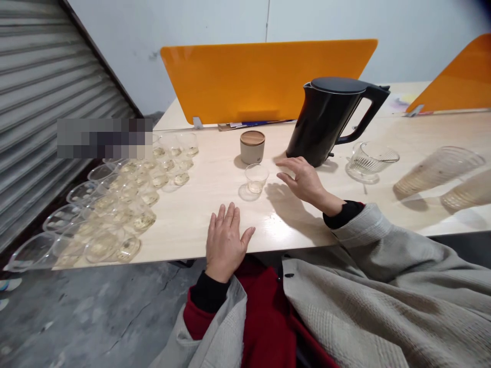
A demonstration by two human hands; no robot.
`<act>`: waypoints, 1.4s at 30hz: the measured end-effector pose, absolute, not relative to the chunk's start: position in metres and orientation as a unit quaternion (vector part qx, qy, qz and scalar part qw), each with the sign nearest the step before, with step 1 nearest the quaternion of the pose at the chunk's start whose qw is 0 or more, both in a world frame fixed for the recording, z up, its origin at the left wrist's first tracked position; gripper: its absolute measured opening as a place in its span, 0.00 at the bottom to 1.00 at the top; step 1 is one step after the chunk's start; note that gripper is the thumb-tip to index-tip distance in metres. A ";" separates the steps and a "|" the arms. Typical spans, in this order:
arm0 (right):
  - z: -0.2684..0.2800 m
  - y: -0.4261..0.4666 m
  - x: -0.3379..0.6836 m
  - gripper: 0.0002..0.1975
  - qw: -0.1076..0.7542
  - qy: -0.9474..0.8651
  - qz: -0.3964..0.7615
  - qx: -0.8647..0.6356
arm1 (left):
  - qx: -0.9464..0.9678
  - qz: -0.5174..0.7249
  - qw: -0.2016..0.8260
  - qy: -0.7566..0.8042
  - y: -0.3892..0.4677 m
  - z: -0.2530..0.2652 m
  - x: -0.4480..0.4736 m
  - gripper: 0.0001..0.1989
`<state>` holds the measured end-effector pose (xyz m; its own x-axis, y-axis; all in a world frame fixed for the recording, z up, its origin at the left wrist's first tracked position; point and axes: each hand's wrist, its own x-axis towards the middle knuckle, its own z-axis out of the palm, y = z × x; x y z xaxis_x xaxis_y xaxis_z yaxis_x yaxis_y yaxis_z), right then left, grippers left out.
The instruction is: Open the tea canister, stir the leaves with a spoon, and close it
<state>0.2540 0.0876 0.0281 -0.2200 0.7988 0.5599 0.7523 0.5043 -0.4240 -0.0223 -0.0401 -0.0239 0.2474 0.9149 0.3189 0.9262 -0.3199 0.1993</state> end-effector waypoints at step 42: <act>0.100 0.010 0.231 0.35 0.403 -0.804 0.086 -0.429 | -0.784 -0.293 -0.058 -0.544 -0.041 -0.021 -0.032 0.45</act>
